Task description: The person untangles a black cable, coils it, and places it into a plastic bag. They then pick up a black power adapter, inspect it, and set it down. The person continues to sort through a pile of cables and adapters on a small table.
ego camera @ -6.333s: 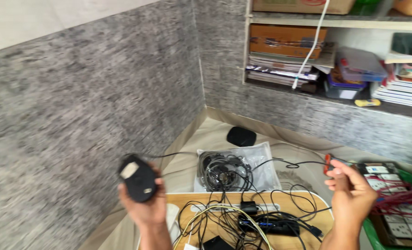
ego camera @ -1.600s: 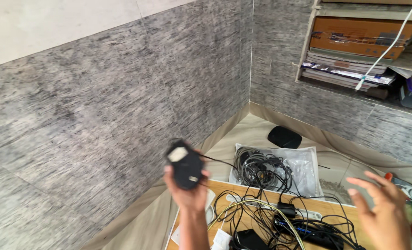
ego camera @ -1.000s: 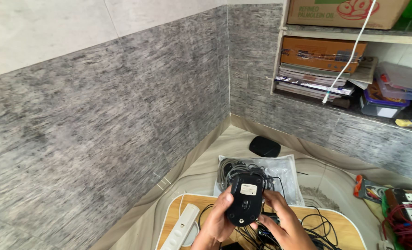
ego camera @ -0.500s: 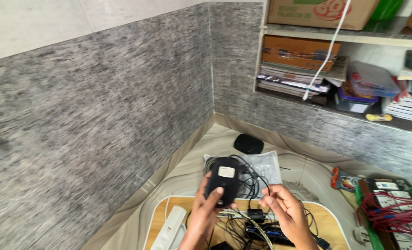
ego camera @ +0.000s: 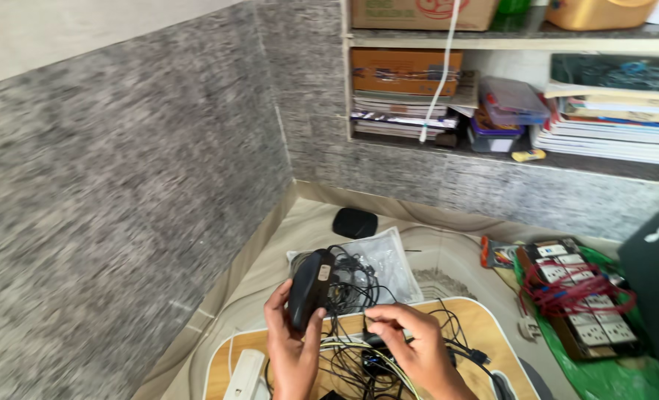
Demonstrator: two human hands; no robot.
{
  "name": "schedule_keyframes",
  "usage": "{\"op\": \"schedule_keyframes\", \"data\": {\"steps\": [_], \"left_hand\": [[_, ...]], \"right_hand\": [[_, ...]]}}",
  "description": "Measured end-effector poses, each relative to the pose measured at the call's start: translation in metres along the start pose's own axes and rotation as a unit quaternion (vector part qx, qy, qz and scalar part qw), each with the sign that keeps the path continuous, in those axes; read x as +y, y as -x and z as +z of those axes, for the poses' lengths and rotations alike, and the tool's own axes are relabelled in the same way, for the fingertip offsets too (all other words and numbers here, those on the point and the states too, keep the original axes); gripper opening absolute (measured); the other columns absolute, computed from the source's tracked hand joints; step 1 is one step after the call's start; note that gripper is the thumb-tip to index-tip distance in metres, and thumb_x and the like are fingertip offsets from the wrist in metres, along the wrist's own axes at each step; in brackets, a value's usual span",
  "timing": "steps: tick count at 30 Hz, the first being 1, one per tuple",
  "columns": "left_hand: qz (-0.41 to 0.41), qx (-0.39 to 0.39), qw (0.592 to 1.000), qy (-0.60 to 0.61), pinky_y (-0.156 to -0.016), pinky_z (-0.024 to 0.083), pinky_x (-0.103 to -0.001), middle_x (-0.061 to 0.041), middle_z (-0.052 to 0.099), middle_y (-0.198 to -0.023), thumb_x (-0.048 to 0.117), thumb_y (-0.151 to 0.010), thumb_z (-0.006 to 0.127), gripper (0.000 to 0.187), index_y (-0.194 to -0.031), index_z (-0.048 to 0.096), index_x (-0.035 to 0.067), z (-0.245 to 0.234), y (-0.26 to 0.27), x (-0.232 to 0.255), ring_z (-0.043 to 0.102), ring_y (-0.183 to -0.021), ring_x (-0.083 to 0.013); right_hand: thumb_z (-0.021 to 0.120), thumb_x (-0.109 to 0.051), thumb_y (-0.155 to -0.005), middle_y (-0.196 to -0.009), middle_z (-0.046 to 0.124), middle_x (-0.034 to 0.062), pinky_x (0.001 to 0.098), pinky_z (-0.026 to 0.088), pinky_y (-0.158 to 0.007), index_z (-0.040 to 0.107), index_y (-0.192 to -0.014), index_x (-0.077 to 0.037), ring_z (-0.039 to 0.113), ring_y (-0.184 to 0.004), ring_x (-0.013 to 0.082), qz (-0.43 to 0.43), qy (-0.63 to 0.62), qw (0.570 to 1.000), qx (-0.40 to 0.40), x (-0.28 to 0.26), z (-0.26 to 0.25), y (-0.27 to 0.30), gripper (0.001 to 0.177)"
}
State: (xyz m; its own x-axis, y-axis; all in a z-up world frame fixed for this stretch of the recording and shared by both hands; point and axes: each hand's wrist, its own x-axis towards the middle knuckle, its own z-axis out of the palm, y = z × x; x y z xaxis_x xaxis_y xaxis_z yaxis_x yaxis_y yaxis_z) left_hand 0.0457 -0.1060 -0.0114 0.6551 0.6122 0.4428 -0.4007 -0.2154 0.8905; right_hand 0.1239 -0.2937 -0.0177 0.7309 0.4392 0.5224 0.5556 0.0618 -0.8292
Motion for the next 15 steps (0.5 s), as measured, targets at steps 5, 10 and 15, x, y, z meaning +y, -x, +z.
{"op": "schedule_keyframes", "data": {"steps": [5, 10, 15], "left_hand": [[-0.002, 0.018, 0.999, 0.037, -0.090, 0.058, -0.036, -0.020, 0.052, -0.139, -0.008, -0.087, 0.063, 0.069, -0.149, 0.035, 0.003, 0.000, -0.002, 0.000, 0.063, -0.117, -0.0253], [-0.095, 0.043, 0.979, 0.173, -0.087, 0.063, -0.045, -0.024, 0.058, -0.135, -0.005, -0.091, 0.055, 0.076, -0.156, 0.021, 0.012, -0.005, 0.003, 0.004, 0.067, -0.112, -0.0323], [-0.012, -0.007, 0.997, 0.072, -0.091, 0.060, -0.037, -0.020, 0.055, -0.137, -0.007, -0.090, 0.060, 0.061, -0.147, 0.039, 0.004, 0.002, 0.001, -0.007, 0.064, -0.117, -0.0273]], "right_hand": [[0.078, -0.002, -0.085, -0.082, 0.074, 0.0031, 0.0240, 0.049, -0.054, 0.077, -0.106, -0.006, 0.065, -0.063, 0.0116, -0.051, 0.055, 0.997, -0.003, -0.016, 0.003, -0.005, 0.021], [0.077, -0.001, -0.087, -0.085, 0.074, 0.0043, 0.0248, 0.051, -0.055, 0.076, -0.105, -0.006, 0.069, -0.069, 0.0132, -0.069, 0.038, 0.996, -0.033, -0.021, 0.003, -0.008, 0.018], [0.075, 0.001, -0.089, -0.086, 0.073, 0.0066, 0.0273, 0.054, -0.061, 0.075, -0.103, -0.003, 0.072, -0.072, 0.0159, -0.094, 0.013, 0.994, -0.059, -0.022, 0.001, -0.003, 0.015]]}}
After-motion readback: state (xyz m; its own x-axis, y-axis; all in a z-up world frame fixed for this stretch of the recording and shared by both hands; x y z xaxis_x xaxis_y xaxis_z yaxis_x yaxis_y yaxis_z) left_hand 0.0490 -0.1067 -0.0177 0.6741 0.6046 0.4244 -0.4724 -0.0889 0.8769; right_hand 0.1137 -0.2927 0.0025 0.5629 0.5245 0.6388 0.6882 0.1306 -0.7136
